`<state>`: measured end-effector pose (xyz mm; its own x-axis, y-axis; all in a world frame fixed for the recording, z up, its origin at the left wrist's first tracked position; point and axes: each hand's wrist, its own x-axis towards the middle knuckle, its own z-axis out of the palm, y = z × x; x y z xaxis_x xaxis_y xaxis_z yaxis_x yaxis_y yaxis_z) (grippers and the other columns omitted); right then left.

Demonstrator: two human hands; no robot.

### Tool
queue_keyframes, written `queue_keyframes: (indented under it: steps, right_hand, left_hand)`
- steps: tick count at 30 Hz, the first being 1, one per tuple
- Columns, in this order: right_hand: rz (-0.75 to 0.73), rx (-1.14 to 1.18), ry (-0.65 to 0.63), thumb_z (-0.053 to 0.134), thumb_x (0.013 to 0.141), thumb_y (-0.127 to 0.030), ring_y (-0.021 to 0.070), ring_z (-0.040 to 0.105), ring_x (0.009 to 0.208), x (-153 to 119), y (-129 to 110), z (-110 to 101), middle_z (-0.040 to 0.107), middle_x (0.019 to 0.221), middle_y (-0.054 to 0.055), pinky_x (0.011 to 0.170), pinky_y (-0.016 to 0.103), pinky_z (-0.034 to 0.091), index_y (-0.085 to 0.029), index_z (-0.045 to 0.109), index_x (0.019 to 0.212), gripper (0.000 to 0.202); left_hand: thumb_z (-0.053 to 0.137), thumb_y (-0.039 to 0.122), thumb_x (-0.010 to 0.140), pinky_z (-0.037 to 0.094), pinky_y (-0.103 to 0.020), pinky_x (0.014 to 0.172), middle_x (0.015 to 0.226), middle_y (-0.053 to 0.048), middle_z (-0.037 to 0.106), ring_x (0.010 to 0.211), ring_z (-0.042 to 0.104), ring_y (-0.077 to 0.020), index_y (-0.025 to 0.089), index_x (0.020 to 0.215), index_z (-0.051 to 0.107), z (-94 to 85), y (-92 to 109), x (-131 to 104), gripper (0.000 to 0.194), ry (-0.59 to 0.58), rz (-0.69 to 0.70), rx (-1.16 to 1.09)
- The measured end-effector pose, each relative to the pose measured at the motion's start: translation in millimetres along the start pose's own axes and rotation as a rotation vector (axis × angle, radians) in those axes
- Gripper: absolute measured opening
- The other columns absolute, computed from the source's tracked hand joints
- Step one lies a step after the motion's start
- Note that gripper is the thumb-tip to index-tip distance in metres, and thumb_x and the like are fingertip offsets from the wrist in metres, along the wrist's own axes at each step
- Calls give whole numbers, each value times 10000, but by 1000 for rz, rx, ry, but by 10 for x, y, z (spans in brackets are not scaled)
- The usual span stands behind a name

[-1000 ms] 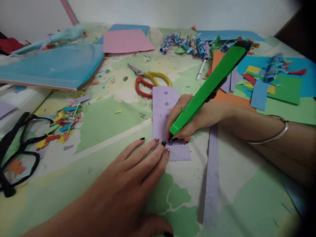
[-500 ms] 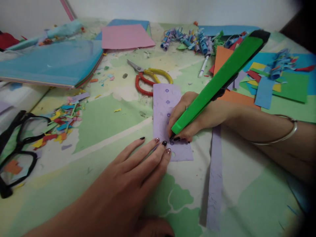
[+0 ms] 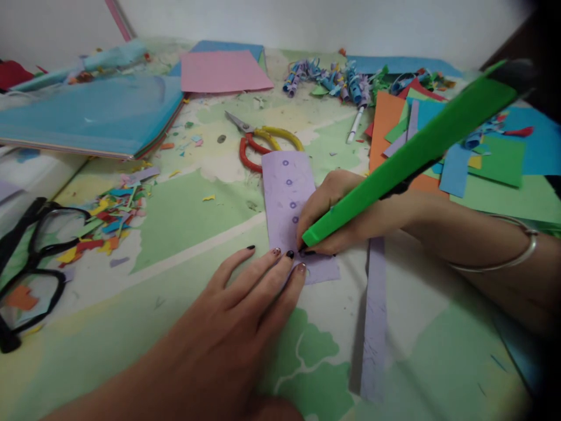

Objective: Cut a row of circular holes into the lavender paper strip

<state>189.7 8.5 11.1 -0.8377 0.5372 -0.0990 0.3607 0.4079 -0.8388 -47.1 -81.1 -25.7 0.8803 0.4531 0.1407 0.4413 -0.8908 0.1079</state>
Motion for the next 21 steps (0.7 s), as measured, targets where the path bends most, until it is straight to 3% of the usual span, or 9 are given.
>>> queue_keyframes:
  steps: [3, 6, 12, 21]
  right_hand:
    - [-46, -22, 1, 629, 785, -171, 96, 615, 689, -37, -20, 2, 695, 780, 53, 622, 158, 497, -57, 695, 850, 146]
    - [14, -20, 45, 642, 794, -203, 104, 632, 732, -78, 23, 26, 704, 834, 51, 651, 163, 511, -83, 694, 896, 166]
    - [74, 100, 61, 634, 795, -177, 70, 592, 564, -99, 138, 53, 676, 712, 31, 540, 144, 498, -57, 683, 942, 197]
    - [75, 202, 58, 653, 782, -173, 78, 614, 564, -86, 163, 52, 679, 711, 34, 529, 141, 512, -54, 685, 895, 168]
  left_hand:
    - [394, 793, 704, 144, -532, 1075, 1403, -167, 427, 1292, 317, -320, 82, 1408, 329, -6, 35, 24, 1003, -40, -7, 21]
    - [363, 792, 719, 177, -555, 1034, 1390, -176, 437, 1254, 347, -325, 88, 1395, 353, -27, 72, 52, 976, -52, -42, 26]
    - [344, 801, 738, 183, -541, 1028, 1360, -151, 481, 1254, 354, -313, 111, 1371, 393, -14, 78, 56, 937, -12, -55, 8]
    - [472, 808, 645, 144, -546, 1038, 1371, -148, 474, 1250, 339, -326, 103, 1392, 353, 45, 32, 27, 1035, -26, -15, 15]
